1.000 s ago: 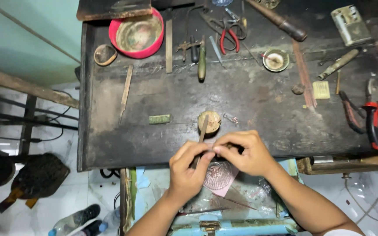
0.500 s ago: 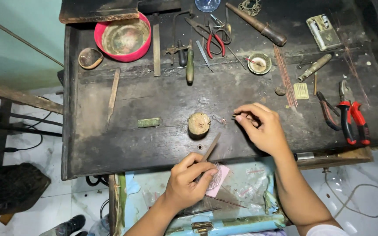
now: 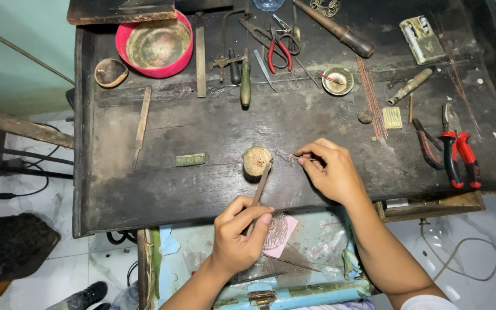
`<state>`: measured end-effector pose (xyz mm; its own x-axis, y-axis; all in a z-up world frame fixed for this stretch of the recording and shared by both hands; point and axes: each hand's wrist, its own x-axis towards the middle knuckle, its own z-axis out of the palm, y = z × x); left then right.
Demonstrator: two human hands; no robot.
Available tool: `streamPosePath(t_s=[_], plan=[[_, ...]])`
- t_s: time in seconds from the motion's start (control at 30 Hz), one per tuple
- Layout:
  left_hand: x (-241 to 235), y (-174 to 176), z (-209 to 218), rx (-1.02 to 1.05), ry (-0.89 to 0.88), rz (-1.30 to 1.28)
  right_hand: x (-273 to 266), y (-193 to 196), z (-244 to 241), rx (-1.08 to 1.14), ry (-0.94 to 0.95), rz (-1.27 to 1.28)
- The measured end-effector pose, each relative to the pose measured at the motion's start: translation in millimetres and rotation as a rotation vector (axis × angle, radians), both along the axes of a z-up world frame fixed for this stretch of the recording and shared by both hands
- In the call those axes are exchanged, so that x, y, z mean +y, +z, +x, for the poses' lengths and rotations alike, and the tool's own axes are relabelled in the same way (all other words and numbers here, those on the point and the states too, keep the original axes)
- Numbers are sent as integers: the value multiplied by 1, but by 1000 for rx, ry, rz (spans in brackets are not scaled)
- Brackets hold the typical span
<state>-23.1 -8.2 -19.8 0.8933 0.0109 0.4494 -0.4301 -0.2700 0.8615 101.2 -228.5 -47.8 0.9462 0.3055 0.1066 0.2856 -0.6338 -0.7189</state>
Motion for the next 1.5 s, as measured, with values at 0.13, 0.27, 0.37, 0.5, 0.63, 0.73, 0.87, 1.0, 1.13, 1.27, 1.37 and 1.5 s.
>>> streamPosePath(t_s=[0.13,0.27,0.37,0.5,0.63,0.73,0.87,1.0,1.13,1.27,1.37,1.5], plan=[[-1,-1,0,1,11,-22,3,4,-2,14,-1,1],[-1,0,0,-2,22,-23,5,6,-2,21,-4,14],[-1,-1,0,-2,30,-29,5,7,-2,19,2,14],[-1,0,-1,-2,31,-30,3,5,-1,10,-7,24],[-2,-1,-2,7,46,-22,4,7,-2,-1,-5,16],[-2,-1,-1,15,56,-25,6,8,-2,5,-7,16],[-2,-1,-1,17,76,-40,6,6,-2,-21,-3,18],[-1,-1,-1,34,97,-42,6,7,-3,-24,0,9],[-2,-3,-2,21,113,-58,7,12,-7,-74,-8,61],[-1,-5,-3,64,140,-116,20,38,-25,-274,77,153],[-1,-7,-1,122,155,-173,34,45,-42,-336,176,251],[-1,-13,-1,218,140,-286,49,36,-57,-284,254,324]])
